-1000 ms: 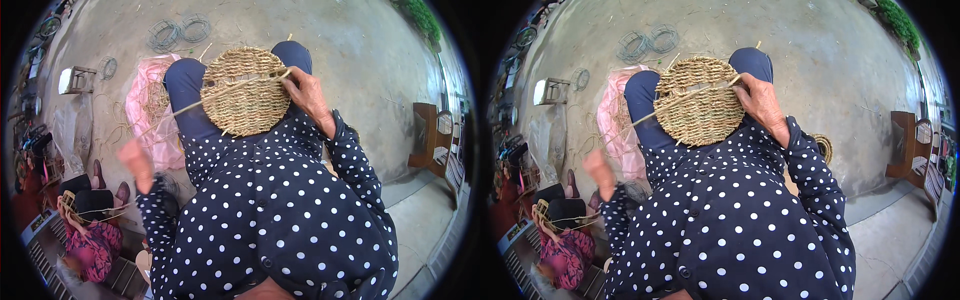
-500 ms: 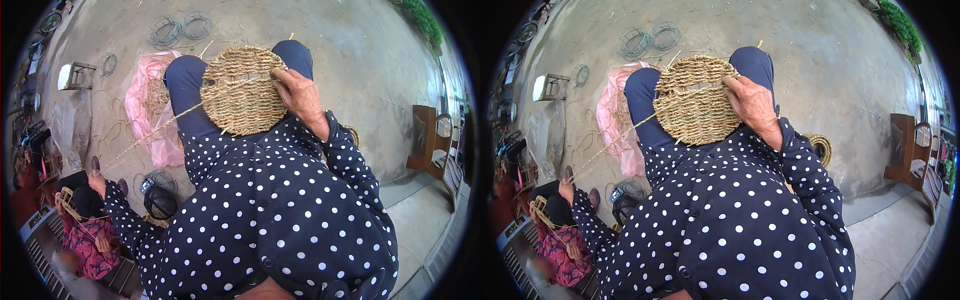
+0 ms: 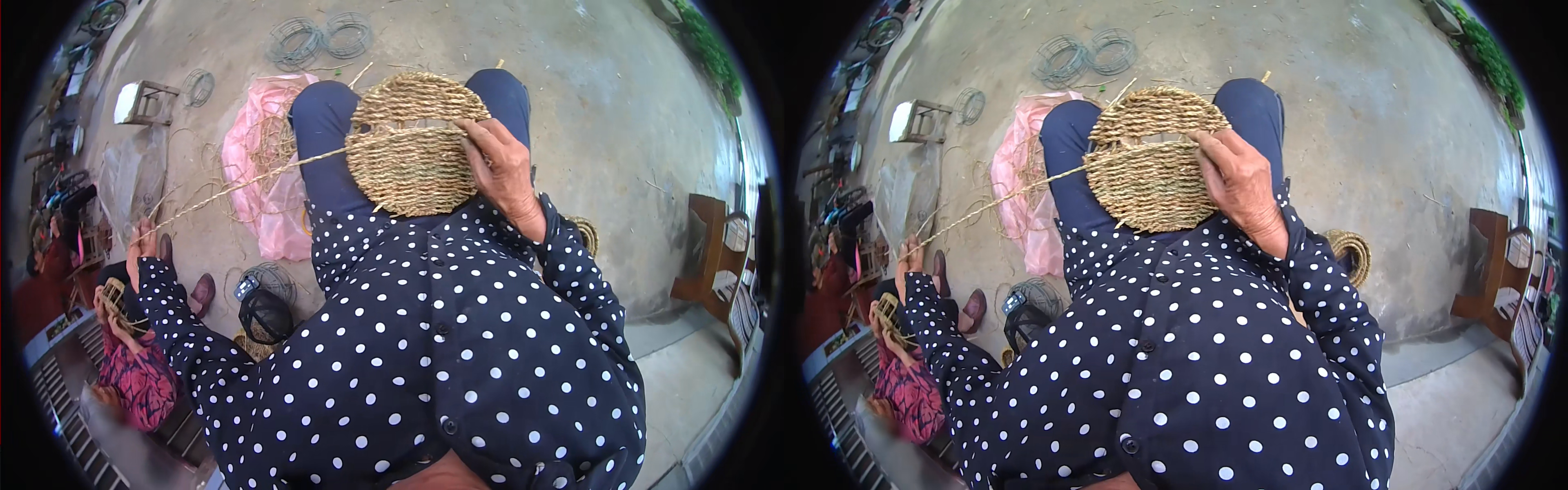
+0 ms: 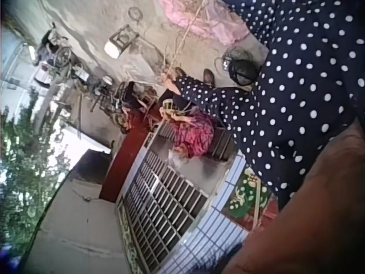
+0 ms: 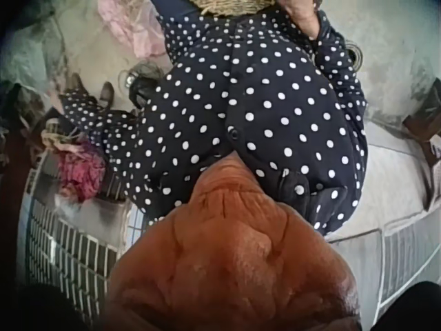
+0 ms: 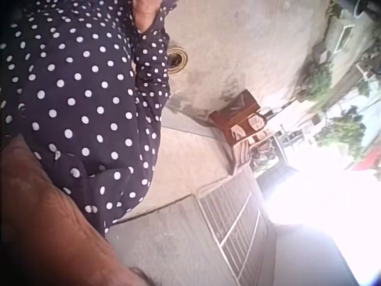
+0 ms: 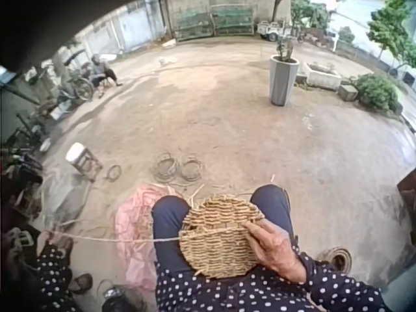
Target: The person is weaving a circular mat using straw or dried grass.
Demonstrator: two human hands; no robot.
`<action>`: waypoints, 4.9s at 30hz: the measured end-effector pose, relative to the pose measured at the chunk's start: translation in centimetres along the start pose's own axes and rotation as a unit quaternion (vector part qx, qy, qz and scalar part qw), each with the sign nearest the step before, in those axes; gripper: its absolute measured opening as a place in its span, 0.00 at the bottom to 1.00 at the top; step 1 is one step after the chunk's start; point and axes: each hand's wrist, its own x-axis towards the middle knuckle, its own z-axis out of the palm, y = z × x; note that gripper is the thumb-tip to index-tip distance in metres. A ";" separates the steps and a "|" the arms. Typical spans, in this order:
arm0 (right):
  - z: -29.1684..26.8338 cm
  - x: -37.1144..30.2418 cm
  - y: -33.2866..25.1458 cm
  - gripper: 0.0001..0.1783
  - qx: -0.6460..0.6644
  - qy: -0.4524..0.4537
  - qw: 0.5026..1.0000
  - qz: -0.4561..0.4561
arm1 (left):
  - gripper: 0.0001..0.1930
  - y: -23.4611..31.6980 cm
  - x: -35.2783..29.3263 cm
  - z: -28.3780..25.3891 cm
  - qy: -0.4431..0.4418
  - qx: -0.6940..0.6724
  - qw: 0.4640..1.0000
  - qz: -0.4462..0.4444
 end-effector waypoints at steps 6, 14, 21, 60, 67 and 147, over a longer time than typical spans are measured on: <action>5.3 2.7 -4.8 0.24 0.031 -0.081 0.977 -0.196 | 0.10 12.2 -5.8 -3.5 -0.007 -0.164 0.986 -0.020; 7.3 0.8 -8.4 0.26 0.454 -0.422 0.782 0.060 | 0.16 26.5 -1.0 -1.3 -0.064 -0.256 0.958 0.110; 0.7 6.3 -2.8 0.26 0.797 -0.129 0.528 0.265 | 0.09 40.7 -19.2 10.8 -0.666 -0.348 0.634 0.182; -2.7 0.0 2.6 0.10 0.074 0.041 0.973 0.215 | 0.16 42.3 -19.7 16.5 -0.026 -0.186 0.883 0.430; -3.3 -0.4 1.6 0.05 -0.078 0.002 0.996 0.052 | 0.30 44.0 -21.4 17.8 -0.101 -0.114 0.884 0.441; 1.4 7.0 -2.5 0.26 0.314 -0.413 0.751 0.408 | 0.24 42.5 -9.8 22.2 -0.512 -0.360 0.755 0.196</action>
